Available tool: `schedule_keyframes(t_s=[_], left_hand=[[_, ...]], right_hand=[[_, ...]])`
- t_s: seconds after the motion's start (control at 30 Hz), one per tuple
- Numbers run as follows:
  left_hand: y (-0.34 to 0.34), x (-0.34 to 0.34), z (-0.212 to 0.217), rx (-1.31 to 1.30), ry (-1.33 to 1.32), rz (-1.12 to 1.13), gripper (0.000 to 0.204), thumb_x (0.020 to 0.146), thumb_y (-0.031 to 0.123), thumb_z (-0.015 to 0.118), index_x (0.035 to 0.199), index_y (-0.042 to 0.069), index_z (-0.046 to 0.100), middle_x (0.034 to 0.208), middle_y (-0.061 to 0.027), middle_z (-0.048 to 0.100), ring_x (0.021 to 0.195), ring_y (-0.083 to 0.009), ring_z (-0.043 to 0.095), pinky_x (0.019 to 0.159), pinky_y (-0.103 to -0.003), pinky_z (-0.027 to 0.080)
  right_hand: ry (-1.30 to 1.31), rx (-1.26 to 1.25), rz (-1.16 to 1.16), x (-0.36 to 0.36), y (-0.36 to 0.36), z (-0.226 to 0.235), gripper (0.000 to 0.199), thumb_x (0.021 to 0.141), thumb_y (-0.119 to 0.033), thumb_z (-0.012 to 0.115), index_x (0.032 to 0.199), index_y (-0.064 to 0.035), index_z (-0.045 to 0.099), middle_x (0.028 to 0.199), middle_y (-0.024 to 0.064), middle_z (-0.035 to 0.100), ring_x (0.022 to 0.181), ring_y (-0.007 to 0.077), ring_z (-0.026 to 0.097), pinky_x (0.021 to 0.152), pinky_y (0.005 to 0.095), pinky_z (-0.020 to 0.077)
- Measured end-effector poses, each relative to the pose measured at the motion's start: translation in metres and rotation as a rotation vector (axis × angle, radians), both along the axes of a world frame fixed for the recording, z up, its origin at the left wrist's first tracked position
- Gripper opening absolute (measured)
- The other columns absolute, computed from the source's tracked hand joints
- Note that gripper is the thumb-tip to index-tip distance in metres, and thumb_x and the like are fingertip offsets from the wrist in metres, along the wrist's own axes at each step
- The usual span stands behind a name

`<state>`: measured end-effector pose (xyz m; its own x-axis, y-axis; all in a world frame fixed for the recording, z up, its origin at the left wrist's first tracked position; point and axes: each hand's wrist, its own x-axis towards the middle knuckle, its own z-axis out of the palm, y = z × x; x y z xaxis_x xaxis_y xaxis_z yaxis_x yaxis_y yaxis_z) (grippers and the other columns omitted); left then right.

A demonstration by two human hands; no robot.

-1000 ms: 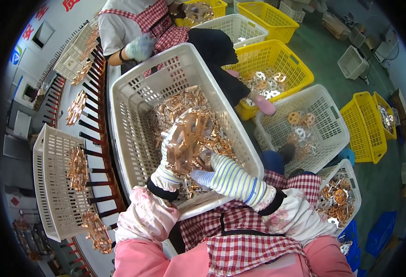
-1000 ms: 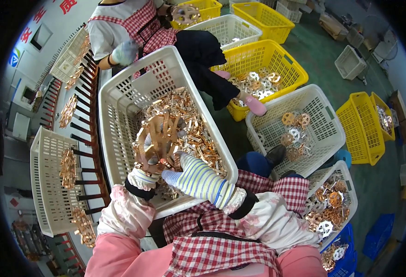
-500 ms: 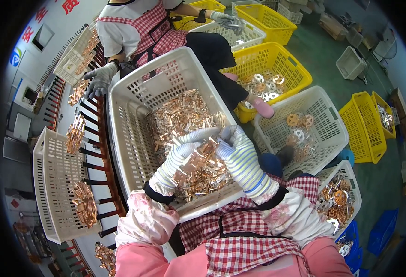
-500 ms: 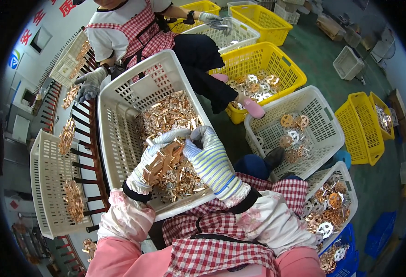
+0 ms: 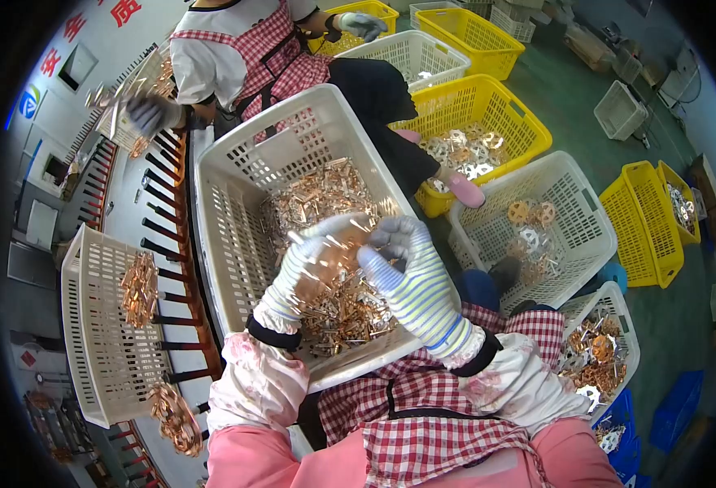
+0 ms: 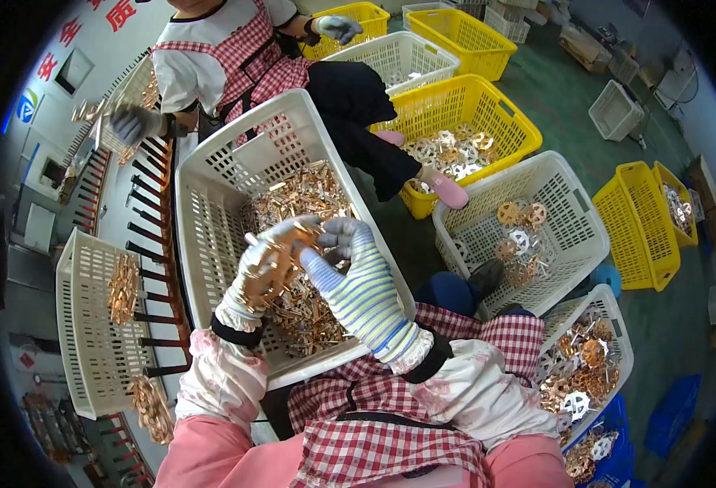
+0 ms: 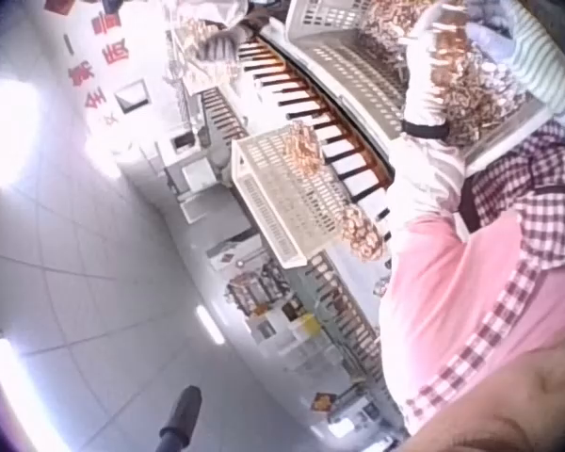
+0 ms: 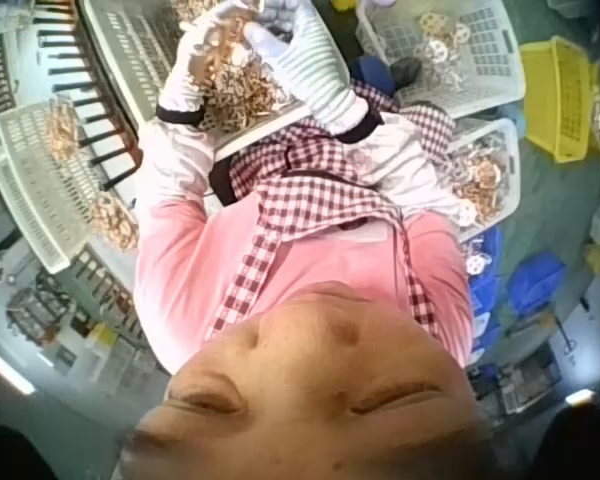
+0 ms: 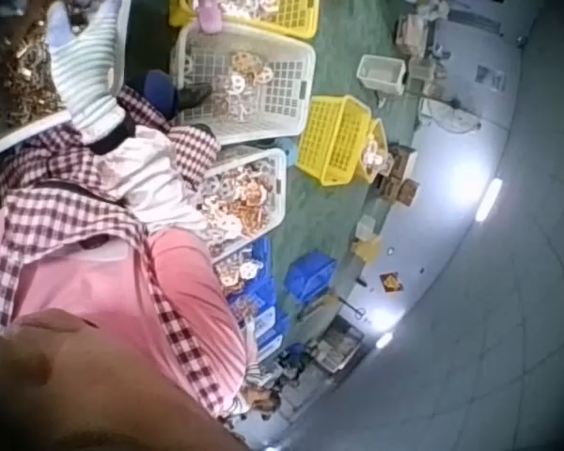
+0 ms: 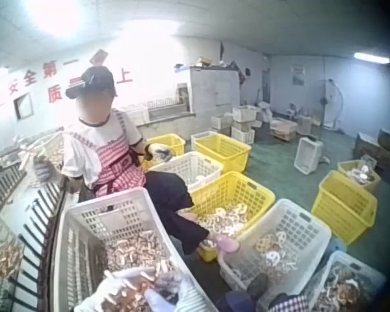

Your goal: Sorting and inspecting metallic star-shaped components from plastic baskets at a workbench.

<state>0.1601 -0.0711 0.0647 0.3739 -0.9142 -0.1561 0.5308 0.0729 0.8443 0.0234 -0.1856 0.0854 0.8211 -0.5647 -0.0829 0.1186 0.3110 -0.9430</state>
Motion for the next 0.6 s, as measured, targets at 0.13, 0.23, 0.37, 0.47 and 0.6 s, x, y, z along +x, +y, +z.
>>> schedule_keyframes(t_s=[0.13, 0.23, 0.37, 0.47, 0.6], left_hand=[[-0.006, -0.013, -0.011, 0.076, 0.029, 0.018, 0.053, 0.083, 0.032, 0.06, 0.122, -0.004, 0.053, 0.11, -0.0099, 0.061, 0.1, -0.0176, 0.057, 0.088, -0.031, 0.045], [-0.007, -0.018, -0.005, 0.068, -0.119, -0.047, 0.047, 0.083, 0.023, 0.057, 0.121, -0.005, 0.053, 0.112, -0.0103, 0.06, 0.101, -0.0175, 0.057, 0.091, -0.03, 0.043], [-0.006, -0.026, -0.003, 0.068, 0.096, -0.068, 0.041, 0.083, 0.013, 0.053, 0.12, -0.005, 0.054, 0.11, -0.0101, 0.061, 0.1, -0.0165, 0.056, 0.089, -0.028, 0.044], [-0.006, -0.023, -0.002, 0.123, 0.098, -0.069, 0.038, 0.083, 0.009, 0.052, 0.119, -0.005, 0.054, 0.109, -0.0098, 0.061, 0.095, -0.0155, 0.057, 0.078, -0.028, 0.048], [0.0, -0.011, -0.015, 0.262, -0.955, -0.05, 0.032, 0.083, 0.01, 0.056, 0.114, 0.003, 0.059, 0.118, -0.0129, 0.056, 0.087, -0.0221, 0.061, 0.064, -0.034, 0.052]], right_hand=[[-0.033, 0.046, -0.008, -0.002, -0.004, -0.007, 0.018, 0.082, -0.005, 0.063, 0.092, -0.0057, 0.048, 0.078, -0.0009, 0.052, 0.066, 0.0034, 0.049, 0.06, 0.0185, 0.0432], [-0.025, 0.066, 0.007, -0.009, -0.007, -0.008, 0.017, 0.081, -0.001, 0.062, 0.086, -0.0066, 0.046, 0.074, -0.0026, 0.049, 0.066, 0.0023, 0.046, 0.06, 0.0187, 0.0418], [-0.029, 0.031, 0.007, -0.014, -0.008, -0.011, 0.019, 0.079, -0.001, 0.062, 0.085, -0.0073, 0.045, 0.074, -0.0028, 0.049, 0.065, 0.0024, 0.044, 0.059, 0.0188, 0.0403], [-0.031, 0.026, -0.005, -0.013, -0.007, -0.004, 0.018, 0.079, -0.001, 0.062, 0.083, -0.0075, 0.046, 0.072, -0.0034, 0.047, 0.063, 0.0026, 0.043, 0.057, 0.0192, 0.0394], [0.008, -0.235, -0.077, -0.02, -0.001, -0.008, 0.018, 0.079, -0.002, 0.062, 0.074, -0.0081, 0.046, 0.063, -0.0044, 0.043, 0.058, 0.0035, 0.039, 0.053, 0.0212, 0.0373]])
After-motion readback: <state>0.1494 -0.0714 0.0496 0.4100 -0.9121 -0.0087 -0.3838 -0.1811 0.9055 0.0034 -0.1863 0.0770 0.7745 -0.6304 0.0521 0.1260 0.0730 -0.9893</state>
